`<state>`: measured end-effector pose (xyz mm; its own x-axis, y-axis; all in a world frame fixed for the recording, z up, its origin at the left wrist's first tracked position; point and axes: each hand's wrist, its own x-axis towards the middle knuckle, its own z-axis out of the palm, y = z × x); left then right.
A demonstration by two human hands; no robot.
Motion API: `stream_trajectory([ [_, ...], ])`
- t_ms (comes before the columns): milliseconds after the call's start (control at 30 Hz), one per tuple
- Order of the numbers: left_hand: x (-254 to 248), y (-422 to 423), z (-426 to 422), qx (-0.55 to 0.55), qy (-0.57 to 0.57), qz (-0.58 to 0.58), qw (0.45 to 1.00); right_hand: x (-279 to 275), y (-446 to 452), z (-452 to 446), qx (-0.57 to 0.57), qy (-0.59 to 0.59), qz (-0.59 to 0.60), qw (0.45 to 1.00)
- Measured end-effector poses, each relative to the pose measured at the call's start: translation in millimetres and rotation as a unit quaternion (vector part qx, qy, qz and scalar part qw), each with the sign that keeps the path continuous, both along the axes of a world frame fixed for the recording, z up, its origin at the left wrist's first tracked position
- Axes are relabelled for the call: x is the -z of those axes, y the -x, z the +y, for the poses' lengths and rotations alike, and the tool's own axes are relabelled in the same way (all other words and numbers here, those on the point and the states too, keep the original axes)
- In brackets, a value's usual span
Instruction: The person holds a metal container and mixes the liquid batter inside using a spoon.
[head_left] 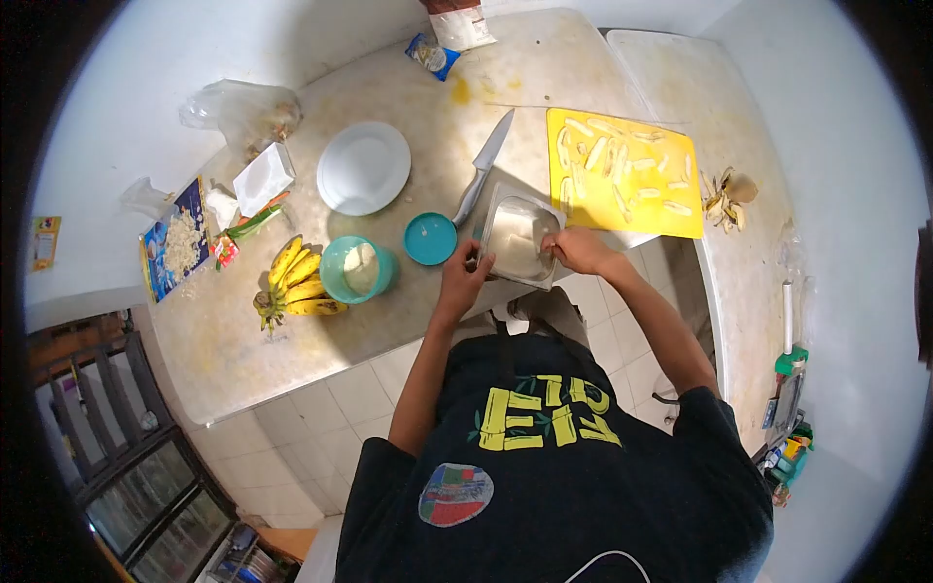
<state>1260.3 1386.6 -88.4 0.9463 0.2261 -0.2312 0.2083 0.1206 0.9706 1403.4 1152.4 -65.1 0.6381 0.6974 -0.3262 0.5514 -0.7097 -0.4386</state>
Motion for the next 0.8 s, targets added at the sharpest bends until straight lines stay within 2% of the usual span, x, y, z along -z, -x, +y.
stream_trajectory([
  [67, 5, -3, 1, 0.000, 0.023, 0.005, 1.000, 4, -5, -4, -0.002, -0.123, 0.049, 0.991],
  [167, -4, -2, 2, 0.006, 0.010, 0.013, 1.000, -9, 0, 8, 0.037, 0.062, -0.068, 0.995],
  [233, -21, -5, 5, 0.014, -0.034, 0.009, 0.999, 2, -1, -1, -0.027, -0.029, 0.004, 0.999],
  [267, -14, -6, 6, 0.013, -0.014, 0.006, 1.000, 9, -4, -5, -0.060, -0.073, 0.038, 0.995],
  [367, 10, -6, 6, 0.012, 0.016, 0.007, 1.000, 6, -1, -2, 0.097, -0.117, -0.091, 0.984],
  [467, 4, -8, 7, 0.027, -0.029, 0.011, 0.999, 17, 0, -12, -0.074, -0.039, -0.003, 0.996],
  [567, -4, -10, 6, 0.025, -0.070, 0.002, 0.997, 6, 5, 1, 0.108, -0.177, -0.073, 0.976],
  [600, -3, -8, 6, 0.023, -0.067, 0.002, 0.998, 2, 5, 2, 0.117, -0.103, -0.089, 0.984],
  [700, 5, -8, 6, -0.004, -0.050, -0.004, 0.999, 2, 9, -6, -0.016, -0.058, 0.004, 0.998],
  [800, 16, -11, 5, -0.009, -0.006, -0.002, 1.000, 5, 9, -5, 0.130, -0.194, -0.045, 0.971],
])
